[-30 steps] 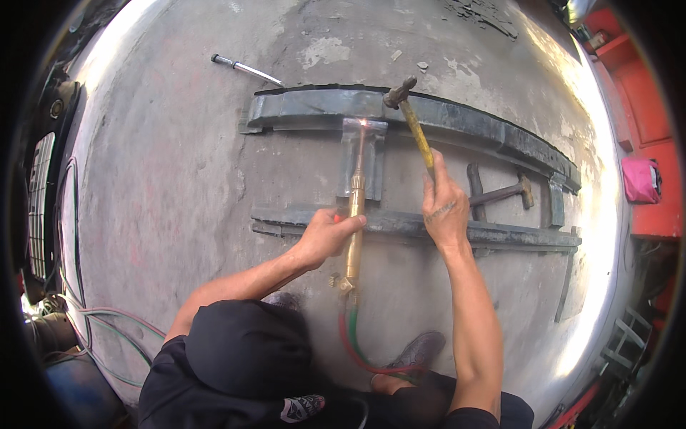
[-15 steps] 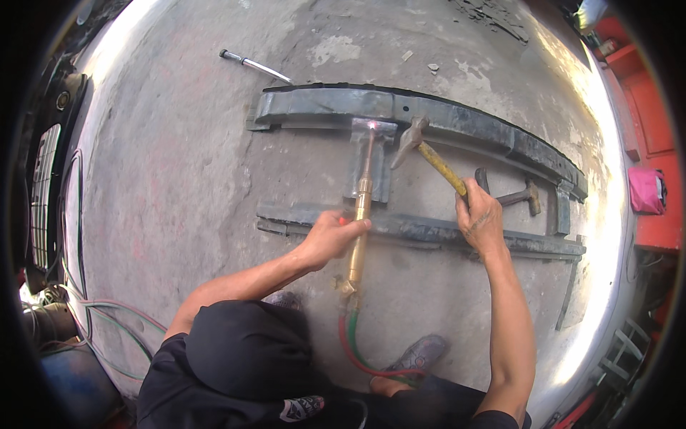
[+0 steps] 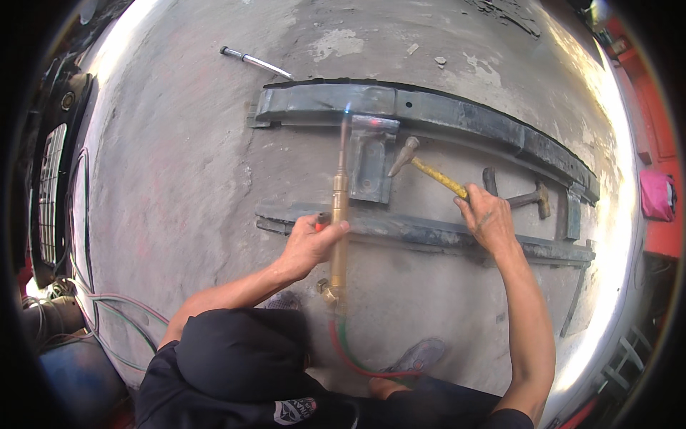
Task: The person uses a blowtorch to heat a metal frame and repeatedly strikes it with a hammer to shape or remove a section. After finishing, the person stands, walks through the garage, and briefly pets a dog.
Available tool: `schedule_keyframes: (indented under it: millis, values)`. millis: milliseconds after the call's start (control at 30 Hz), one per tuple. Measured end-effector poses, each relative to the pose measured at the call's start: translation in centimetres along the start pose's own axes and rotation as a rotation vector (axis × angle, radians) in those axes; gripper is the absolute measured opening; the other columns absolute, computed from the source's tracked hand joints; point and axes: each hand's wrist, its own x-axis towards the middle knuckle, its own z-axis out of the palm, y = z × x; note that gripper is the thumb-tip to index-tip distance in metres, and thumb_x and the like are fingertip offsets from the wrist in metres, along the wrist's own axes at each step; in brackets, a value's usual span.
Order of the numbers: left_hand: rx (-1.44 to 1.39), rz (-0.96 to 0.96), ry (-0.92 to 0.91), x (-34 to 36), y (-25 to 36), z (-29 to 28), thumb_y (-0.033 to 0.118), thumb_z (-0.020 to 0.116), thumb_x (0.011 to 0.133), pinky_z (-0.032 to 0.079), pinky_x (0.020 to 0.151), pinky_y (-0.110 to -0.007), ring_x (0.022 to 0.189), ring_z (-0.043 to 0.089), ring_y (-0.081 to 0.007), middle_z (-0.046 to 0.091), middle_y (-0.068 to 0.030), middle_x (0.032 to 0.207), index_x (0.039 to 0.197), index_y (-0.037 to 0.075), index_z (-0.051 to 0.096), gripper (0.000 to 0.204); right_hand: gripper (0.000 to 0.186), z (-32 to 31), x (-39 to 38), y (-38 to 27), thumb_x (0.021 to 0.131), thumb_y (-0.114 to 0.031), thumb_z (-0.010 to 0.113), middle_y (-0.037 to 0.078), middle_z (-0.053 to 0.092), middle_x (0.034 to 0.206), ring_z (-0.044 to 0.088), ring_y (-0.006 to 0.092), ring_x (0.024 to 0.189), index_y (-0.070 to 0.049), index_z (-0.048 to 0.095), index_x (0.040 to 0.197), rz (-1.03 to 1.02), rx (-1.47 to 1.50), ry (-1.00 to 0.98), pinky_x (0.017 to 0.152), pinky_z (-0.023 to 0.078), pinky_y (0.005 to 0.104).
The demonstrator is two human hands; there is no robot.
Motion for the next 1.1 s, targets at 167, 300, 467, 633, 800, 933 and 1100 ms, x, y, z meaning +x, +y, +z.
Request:
schedule_keyframes:
  millis: [167, 300, 467, 633, 800, 933, 1100]
  values:
    - [0.073, 0.148, 0.266, -0.1, -2.1, -3.6, 0.031, 0.067, 0.095, 0.047, 0.063, -0.028, 0.071, 0.057, -0.0095, 0.064, -0.0032, 0.075, 0.093, -0.004, 0.067, 0.034, 0.027, 0.1, 3.1, -3.2, 0.088, -0.023, 0.073, 0.011, 0.062, 0.077, 0.066, 0.0305, 0.068, -0.005, 0.059, 0.103, -0.433, 0.034, 0.016, 0.057, 0.052, 0.0406]
    - [0.014, 0.170, 0.449, -0.6, -4.1, -3.8, 0.028, 0.067, 0.096, 0.046, 0.063, -0.028, 0.070, 0.055, -0.0087, 0.063, -0.0017, 0.075, 0.092, -0.002, 0.066, 0.030, 0.019, -1.2, 5.8, -7.7, 0.088, -0.021, 0.068, 0.007, 0.053, 0.071, 0.061, 0.0256, 0.061, -0.007, 0.057, 0.096, -0.866, 0.045, -0.018, 0.051, 0.049, 0.0371]
    - [0.019, 0.190, 0.550, -0.9, -4.5, -3.3, 0.028, 0.066, 0.097, 0.046, 0.063, -0.029, 0.069, 0.054, -0.0088, 0.062, -0.0025, 0.075, 0.094, -0.002, 0.064, 0.031, 0.020, 2.5, 11.3, -1.5, 0.093, -0.021, 0.063, 0.013, 0.060, 0.071, 0.065, 0.0333, 0.065, -0.005, 0.052, 0.090, -0.446, -0.239, 0.014, 0.052, 0.050, 0.0426]
    - [0.052, 0.205, 0.573, -0.6, -4.2, -3.0, 0.033, 0.062, 0.099, 0.050, 0.067, -0.031, 0.072, 0.061, -0.0134, 0.066, -0.0074, 0.079, 0.097, -0.003, 0.064, 0.036, 0.022, -0.2, 8.5, -5.0, 0.091, -0.020, 0.069, 0.016, 0.061, 0.072, 0.066, 0.0352, 0.066, -0.005, 0.053, 0.089, -0.450, -0.027, -0.065, 0.054, 0.050, 0.0440]
    - [0.082, 0.274, 0.709, 1.4, -6.1, -5.3, 0.036, 0.058, 0.100, 0.052, 0.069, -0.034, 0.074, 0.065, -0.0162, 0.068, -0.0088, 0.080, 0.099, -0.004, 0.066, 0.040, 0.020, -3.8, 8.4, -8.9, 0.090, -0.018, 0.070, 0.012, 0.060, 0.073, 0.064, 0.0297, 0.064, -0.006, 0.054, 0.087, -0.953, 0.198, 0.024, 0.050, 0.048, 0.0412]
    - [0.186, 0.268, 0.683, 2.0, -5.0, -5.2, 0.039, 0.056, 0.102, 0.050, 0.065, -0.032, 0.070, 0.062, -0.0140, 0.064, -0.0059, 0.076, 0.101, -0.002, 0.069, 0.043, 0.020, 0.6, 13.4, -2.0, 0.093, -0.019, 0.064, 0.018, 0.064, 0.071, 0.066, 0.0367, 0.065, -0.005, 0.050, 0.089, -0.483, -0.153, -0.079, 0.054, 0.049, 0.0470]
    - [0.159, 0.249, 0.708, 1.4, -5.0, -4.9, 0.040, 0.056, 0.102, 0.050, 0.066, -0.032, 0.070, 0.061, -0.0135, 0.064, -0.0059, 0.076, 0.101, -0.002, 0.069, 0.044, 0.022, -0.9, 10.0, -5.5, 0.092, -0.022, 0.066, 0.013, 0.060, 0.069, 0.064, 0.0337, 0.061, -0.006, 0.051, 0.089, -0.556, 0.019, -0.062, 0.052, 0.049, 0.0440]
